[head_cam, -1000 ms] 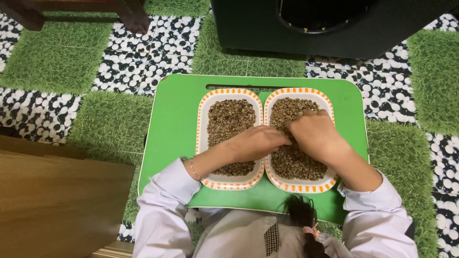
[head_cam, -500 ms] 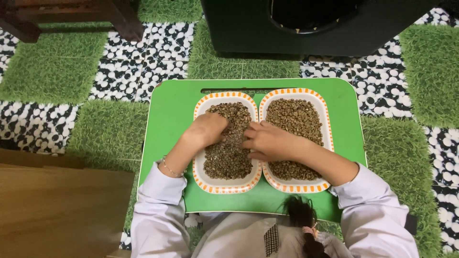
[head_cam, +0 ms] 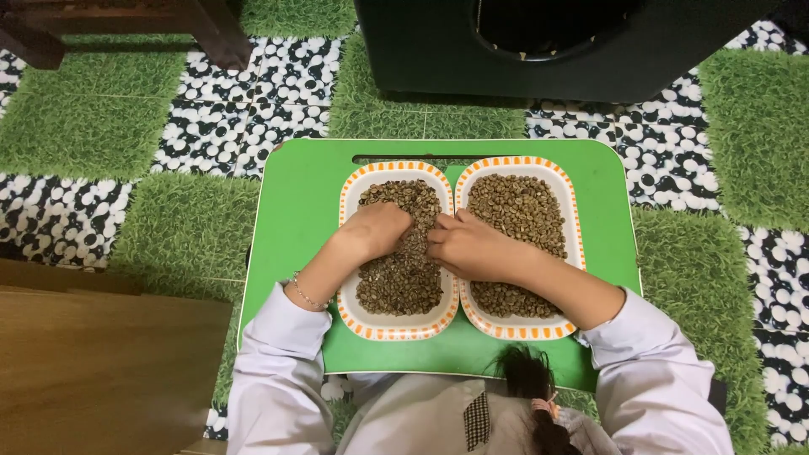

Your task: The person sorts green coffee beans by hand, picking up debris from plates and placing it on the floor.

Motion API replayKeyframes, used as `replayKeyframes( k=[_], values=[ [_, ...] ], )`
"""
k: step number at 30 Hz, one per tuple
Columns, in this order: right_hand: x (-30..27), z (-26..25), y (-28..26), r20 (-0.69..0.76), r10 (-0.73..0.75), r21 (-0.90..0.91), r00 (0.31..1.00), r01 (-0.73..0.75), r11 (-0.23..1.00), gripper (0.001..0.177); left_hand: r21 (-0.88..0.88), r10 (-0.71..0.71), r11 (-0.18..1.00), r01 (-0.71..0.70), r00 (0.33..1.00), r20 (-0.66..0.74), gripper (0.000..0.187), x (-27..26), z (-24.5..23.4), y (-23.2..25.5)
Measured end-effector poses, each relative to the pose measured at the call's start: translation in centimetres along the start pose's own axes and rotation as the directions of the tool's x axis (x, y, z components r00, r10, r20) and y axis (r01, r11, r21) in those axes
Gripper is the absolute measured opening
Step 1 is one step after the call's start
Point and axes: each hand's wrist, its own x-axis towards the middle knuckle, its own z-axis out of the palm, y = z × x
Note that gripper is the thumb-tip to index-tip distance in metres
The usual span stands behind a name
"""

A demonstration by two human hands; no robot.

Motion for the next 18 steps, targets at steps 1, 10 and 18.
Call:
replayKeyframes(
  k=[1,10,18],
  values=[
    [0.0,0.1,0.0,-0.011,-0.004,0.01,1.0,0.004,1.0,0.017,0.0,0.011,1.0,-0.011,1.0,0.01,0.015,-0.1,-0.1,0.1],
    [0.2,-1.1,-0.2,0.003,0.044,0.12,0.999,-0.044,0.992,0.016,-0.034,0.032,0.999,-0.033,0.999,-0.016,0.013,-0.8,-0.2,-0.3],
    [-1.1,-3.8,0.5,0.022,0.173,0.056,0.985,-0.174,0.983,0.024,-0.086,0.138,0.985,-0.148,0.984,-0.111,0.018,-2.9,-3.9,3.0]
  ],
)
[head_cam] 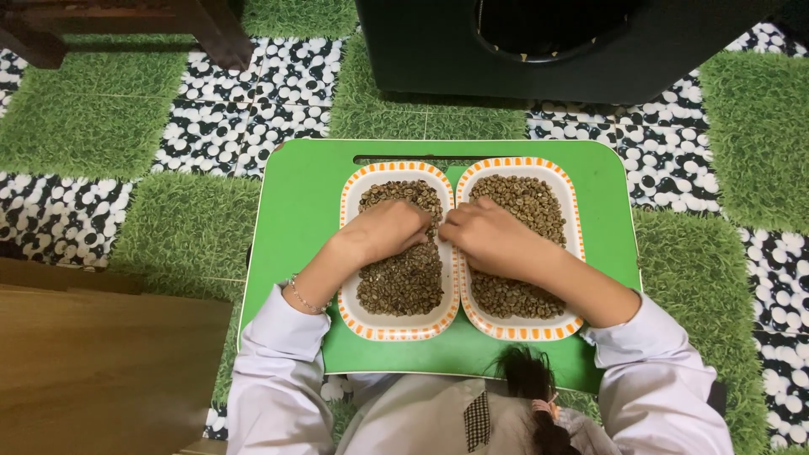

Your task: The person sorts green coffee beans by hand, picking up debris from plates and placing it on the floor.

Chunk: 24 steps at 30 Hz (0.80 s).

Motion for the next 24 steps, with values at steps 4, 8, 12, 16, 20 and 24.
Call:
replayKeyframes(
  k=[4,8,12,16,20,24],
  values=[
    [-1.7,-4.4,-0.6,0.192,0.117,-0.043,0.974,-0.11,0.993,0.033,-0.06,-0.02,0.998,0.016,0.998,-0.065,0.019,-0.4,-0.6,0.4],
    [-2.7,-4.7,0.5,0.348,0.261,-0.108,0.9,-0.238,0.965,0.036,-0.058,0.011,0.998,-0.017,0.994,-0.108,0.022,0.4,0.9,0.1],
    [-3.1,-5.2,1.0,0.355,0.291,-0.091,0.888,-0.276,0.957,0.037,0.019,0.081,0.997,-0.079,0.986,-0.147,0.022,1.4,2.5,1.1],
    [-3.2,-4.2,2.0,0.416,0.272,-0.074,0.867,-0.266,0.961,0.016,0.171,0.27,0.959,-0.226,0.913,-0.307,0.019,2.7,5.1,1.0],
    [-3.2,-3.7,2.2,0.413,0.274,-0.06,0.869,-0.274,0.96,0.007,0.269,0.368,0.926,-0.264,0.786,-0.496,0.016,4.4,8.3,-0.4],
    [-3.3,-2.9,2.7,0.401,0.296,-0.036,0.867,-0.308,0.951,0.005,0.137,0.313,0.949,-0.285,0.785,-0.535,0.017,3.0,5.5,1.0]
  ],
)
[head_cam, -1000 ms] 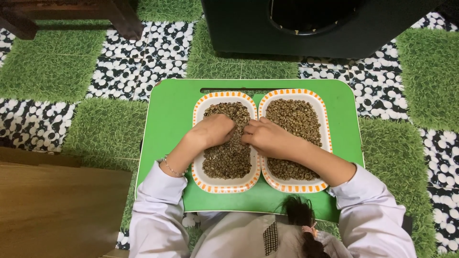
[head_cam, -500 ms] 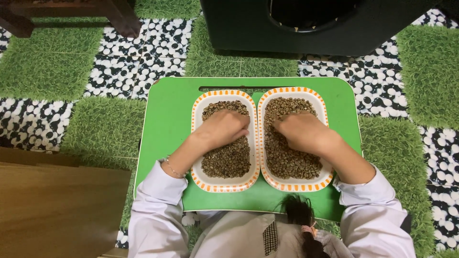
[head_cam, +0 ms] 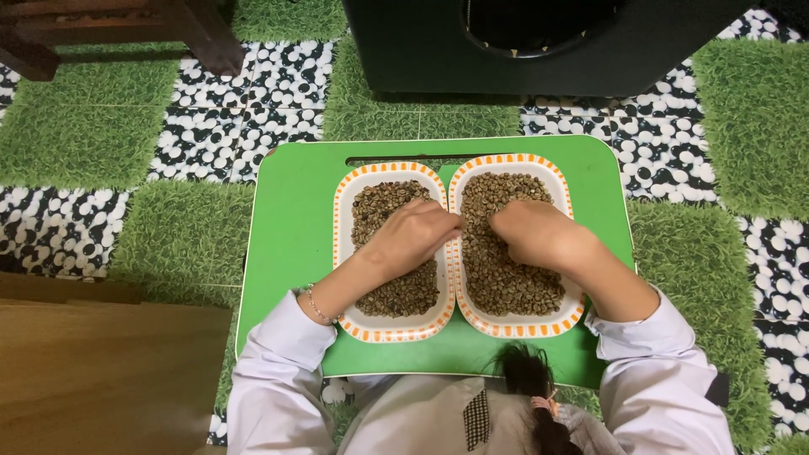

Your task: The person sorts green coffee beans by hand, picking up debris from plates and placing it on the floor.

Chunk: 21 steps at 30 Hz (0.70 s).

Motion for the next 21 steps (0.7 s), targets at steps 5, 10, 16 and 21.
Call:
replayKeyframes(
  k=[5,10,16,21],
  values=[
    [0.4,0.9,0.5,-0.043,-0.018,0.018,0.999,0.019,1.0,0.004,-0.198,-0.105,0.978,0.07,0.979,-0.174,0.017,0.0,-0.8,-0.2],
    [0.0,2.3,0.4,-0.017,-0.037,0.014,0.999,0.037,0.999,0.01,-0.242,-0.153,0.969,0.052,0.895,-0.42,0.022,-0.8,-1.9,-0.9],
    [-0.2,0.8,0.0,-0.061,0.008,0.009,0.998,-0.007,1.0,0.015,-0.349,-0.233,0.934,0.077,0.87,-0.433,0.033,-0.2,-7.4,0.4],
    [-0.5,-0.1,-0.7,0.011,0.083,0.042,0.996,-0.084,0.996,0.02,-0.332,-0.216,0.941,0.066,0.872,-0.439,0.033,-0.2,-8.7,1.5]
  ],
)
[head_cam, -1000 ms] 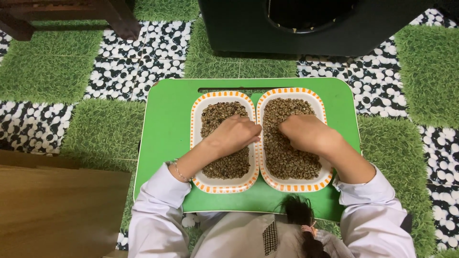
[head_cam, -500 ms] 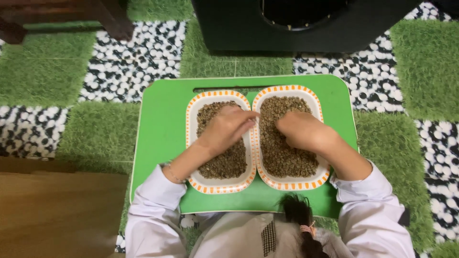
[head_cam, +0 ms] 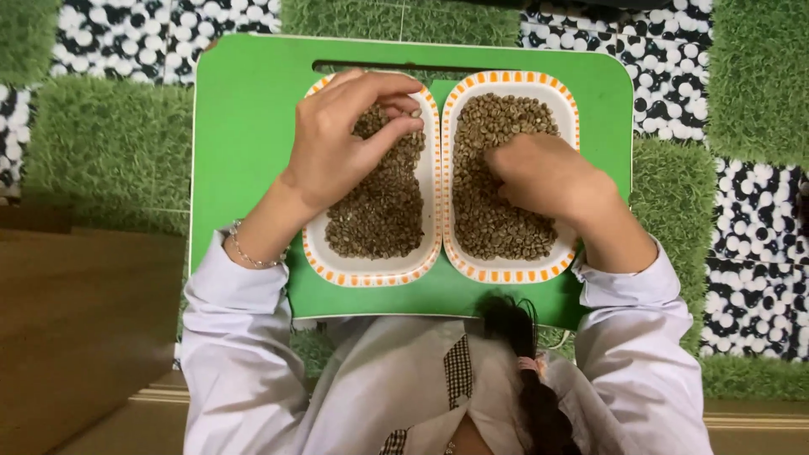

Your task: The person sorts green coffee beans by hand, picking up debris from plates and placing it on the floor.

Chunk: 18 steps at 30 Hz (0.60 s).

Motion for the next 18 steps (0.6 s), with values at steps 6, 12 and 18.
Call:
replayKeyframes(
  k=[6,12,18],
  values=[
    [-0.1,0.2,0.0,-0.163,-0.051,-0.055,0.985,0.042,0.998,0.017,0.001,0.054,0.999,-0.054,0.998,0.027,0.029,0.0,0.1,0.2],
    [-0.9,-2.0,-1.8,-0.583,-0.244,-0.13,0.775,0.208,0.969,0.031,0.153,0.112,0.981,-0.12,0.992,0.06,0.025,-1.1,1.9,-2.1],
    [-0.6,-2.8,-2.8,-0.653,-0.255,0.259,0.713,0.528,0.809,0.017,0.263,0.202,0.939,-0.224,0.973,0.11,0.018,-1.4,3.0,-0.3]
  ],
)
